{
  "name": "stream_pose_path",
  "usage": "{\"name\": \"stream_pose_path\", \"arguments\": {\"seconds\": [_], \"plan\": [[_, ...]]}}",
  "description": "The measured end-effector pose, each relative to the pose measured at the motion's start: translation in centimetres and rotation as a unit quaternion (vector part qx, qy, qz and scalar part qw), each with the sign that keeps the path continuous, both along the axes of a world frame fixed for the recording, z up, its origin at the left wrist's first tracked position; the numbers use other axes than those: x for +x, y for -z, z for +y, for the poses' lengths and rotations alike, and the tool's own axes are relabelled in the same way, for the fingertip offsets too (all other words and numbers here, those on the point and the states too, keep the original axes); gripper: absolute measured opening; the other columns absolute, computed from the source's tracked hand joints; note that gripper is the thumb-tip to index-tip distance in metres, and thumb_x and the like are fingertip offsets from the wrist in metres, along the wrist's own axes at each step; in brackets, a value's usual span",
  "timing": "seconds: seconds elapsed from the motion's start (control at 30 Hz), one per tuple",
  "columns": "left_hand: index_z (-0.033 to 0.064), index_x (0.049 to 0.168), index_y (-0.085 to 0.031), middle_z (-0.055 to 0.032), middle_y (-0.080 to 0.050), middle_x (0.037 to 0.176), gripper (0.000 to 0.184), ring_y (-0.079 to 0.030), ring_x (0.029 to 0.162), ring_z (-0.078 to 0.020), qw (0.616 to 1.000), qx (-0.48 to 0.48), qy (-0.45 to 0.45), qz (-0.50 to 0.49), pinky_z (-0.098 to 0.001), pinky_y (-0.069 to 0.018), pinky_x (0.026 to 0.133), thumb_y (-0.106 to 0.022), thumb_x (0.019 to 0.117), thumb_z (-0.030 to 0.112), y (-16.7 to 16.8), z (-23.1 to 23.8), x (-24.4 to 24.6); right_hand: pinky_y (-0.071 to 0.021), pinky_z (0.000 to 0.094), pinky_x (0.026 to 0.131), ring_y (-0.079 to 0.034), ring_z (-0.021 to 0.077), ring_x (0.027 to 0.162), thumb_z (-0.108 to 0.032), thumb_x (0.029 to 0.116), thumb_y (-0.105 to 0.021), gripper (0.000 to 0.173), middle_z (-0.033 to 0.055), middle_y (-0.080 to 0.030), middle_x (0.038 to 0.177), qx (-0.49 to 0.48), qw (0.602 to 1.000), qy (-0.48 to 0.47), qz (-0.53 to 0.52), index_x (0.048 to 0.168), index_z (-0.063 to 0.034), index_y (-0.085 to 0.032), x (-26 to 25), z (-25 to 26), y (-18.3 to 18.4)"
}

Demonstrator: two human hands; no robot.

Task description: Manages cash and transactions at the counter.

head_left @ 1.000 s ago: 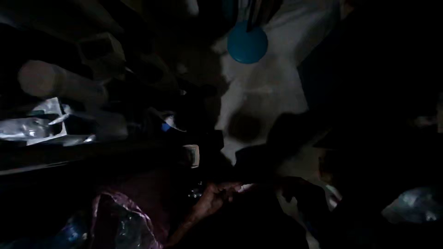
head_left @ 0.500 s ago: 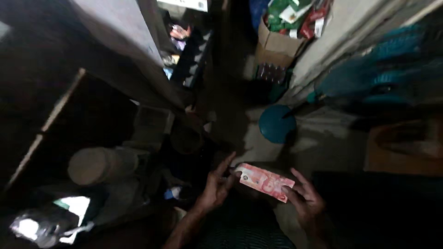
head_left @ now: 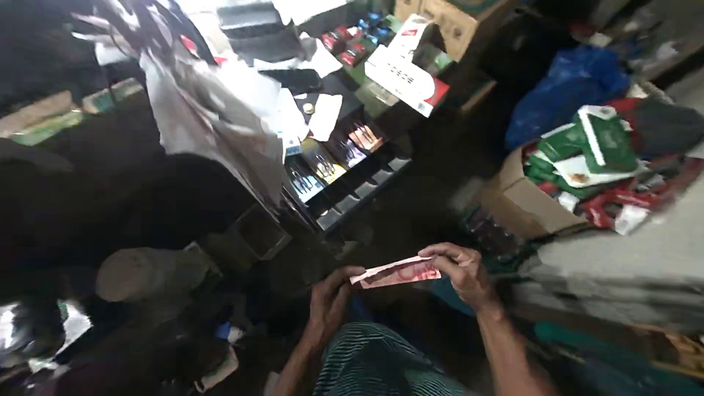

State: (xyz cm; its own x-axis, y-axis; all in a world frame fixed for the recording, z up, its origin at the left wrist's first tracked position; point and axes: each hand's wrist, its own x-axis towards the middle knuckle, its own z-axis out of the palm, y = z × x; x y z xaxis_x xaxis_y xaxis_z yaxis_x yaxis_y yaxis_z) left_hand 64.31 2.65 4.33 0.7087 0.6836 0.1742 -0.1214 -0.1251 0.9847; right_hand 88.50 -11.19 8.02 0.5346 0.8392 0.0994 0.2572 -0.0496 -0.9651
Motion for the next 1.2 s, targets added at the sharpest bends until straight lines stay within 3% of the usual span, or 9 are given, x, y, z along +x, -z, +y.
{"name": "stream_pose_path", "arguments": {"seconds": [0.1,0.2,0.33,0.5,0.67,0.77,0.83,1.0,1.2], "plan": [[-0.0025,0.120,-0.069,-0.0048,-0.074,0.117,0.027,-0.070,0.102,-0.0075,0.997,0.030,-0.073,0.004,-0.0284,-0.0594,0.092,-0.049,0.1025,0.003,-0.3,-0.1,1.0,-0.0584,0.0186,0.075,-0.069,-0.0003,0.082,0.002,0.0889,-0.055,0.024,-0.0035,-0.076,0.093,-0.001,0.996,-0.091,0.020,0.096,-0.0035,-0.076,4.0,4.8,-1.0],[-0.0049,0.127,-0.065,-0.0078,-0.073,0.116,0.029,-0.070,0.101,-0.0069,0.981,0.086,-0.157,0.078,-0.0277,-0.0592,0.092,-0.054,0.1035,0.008,-0.6,1.2,2.2,-0.0595,0.0220,0.081,-0.071,0.0032,0.088,0.003,0.0893,-0.052,0.026,-0.0008,-0.077,0.097,0.005,0.993,-0.119,0.023,0.098,-0.0024,-0.076,7.5,8.2,-1.3],[-0.0040,0.114,-0.073,-0.0158,-0.076,0.103,0.024,-0.076,0.089,-0.0207,0.904,0.251,-0.244,0.245,-0.0361,-0.0618,0.081,-0.063,0.0990,0.012,0.0,5.3,3.6,-0.0612,0.0261,0.077,-0.072,0.0064,0.084,-0.001,0.0900,-0.054,0.027,-0.0018,-0.077,0.096,0.019,0.996,-0.049,0.071,0.104,-0.0056,-0.076,11.0,11.5,-0.9],[-0.0024,0.114,-0.072,-0.0192,-0.075,0.103,0.026,-0.075,0.091,-0.0329,0.872,0.240,-0.200,0.377,-0.0480,-0.0606,0.082,-0.058,0.1016,0.016,-2.7,8.0,5.9,-0.0614,0.0246,0.070,-0.071,0.0059,0.079,-0.001,0.0978,-0.053,0.023,-0.0018,-0.075,0.098,0.017,0.989,0.006,0.144,0.114,-0.0031,-0.070,12.0,18.2,-2.8],[-0.0081,0.111,-0.072,-0.0250,-0.073,0.099,0.024,-0.074,0.091,-0.0400,0.865,0.217,-0.202,0.404,-0.0524,-0.0583,0.085,-0.059,0.0985,0.007,-1.8,9.9,8.7,-0.0649,0.0341,0.070,-0.074,0.0153,0.078,-0.012,0.1059,-0.049,0.027,0.0030,-0.074,0.100,0.034,0.974,-0.071,0.210,0.130,-0.0029,-0.059,12.2,27.2,-4.8],[-0.0080,0.103,-0.075,-0.0268,-0.073,0.092,0.017,-0.073,0.084,-0.0441,0.844,0.180,-0.256,0.436,-0.0564,-0.0581,0.079,-0.064,0.0933,0.001,-1.6,10.6,10.2,-0.0653,0.0366,0.071,-0.075,0.0207,0.083,-0.015,0.1067,-0.051,0.040,0.0090,-0.074,0.107,-0.014,0.980,-0.111,0.162,0.143,-0.0002,-0.047,12.5,30.9,-4.7],[-0.0037,0.108,-0.075,-0.0247,-0.074,0.094,0.020,-0.074,0.087,-0.0426,0.819,0.147,-0.241,0.500,-0.0561,-0.0577,0.080,-0.063,0.0969,0.007,-2.0,11.0,10.7,-0.0648,0.0344,0.071,-0.075,0.0184,0.082,-0.015,0.1056,-0.054,0.046,0.0095,-0.074,0.108,-0.061,0.984,-0.135,0.102,0.147,0.0009,-0.043,12.9,31.3,-3.9],[-0.0071,0.129,-0.060,-0.0303,-0.070,0.108,0.037,-0.068,0.105,-0.0480,0.722,-0.004,-0.130,0.679,-0.0589,-0.0506,0.091,-0.047,0.1083,0.021,-4.2,13.2,13.4,-0.0643,0.0319,0.067,-0.073,0.0144,0.074,-0.009,0.1039,-0.055,0.029,0.0086,-0.074,0.100,-0.120,0.967,-0.213,0.075,0.131,0.0018,-0.059,14.3,30.7,-0.8],[-0.0063,0.125,-0.061,-0.0296,-0.069,0.108,0.037,-0.067,0.106,-0.0479,0.695,-0.040,-0.115,0.709,-0.0604,-0.0499,0.090,-0.041,0.1095,0.021,-4.0,14.1,14.1,-0.0630,0.0265,0.065,-0.073,0.0125,0.073,-0.003,0.1005,-0.059,0.023,0.0073,-0.075,0.093,-0.151,0.934,-0.314,0.075,0.121,0.0040,-0.065,14.5,32.7,0.7]]}}
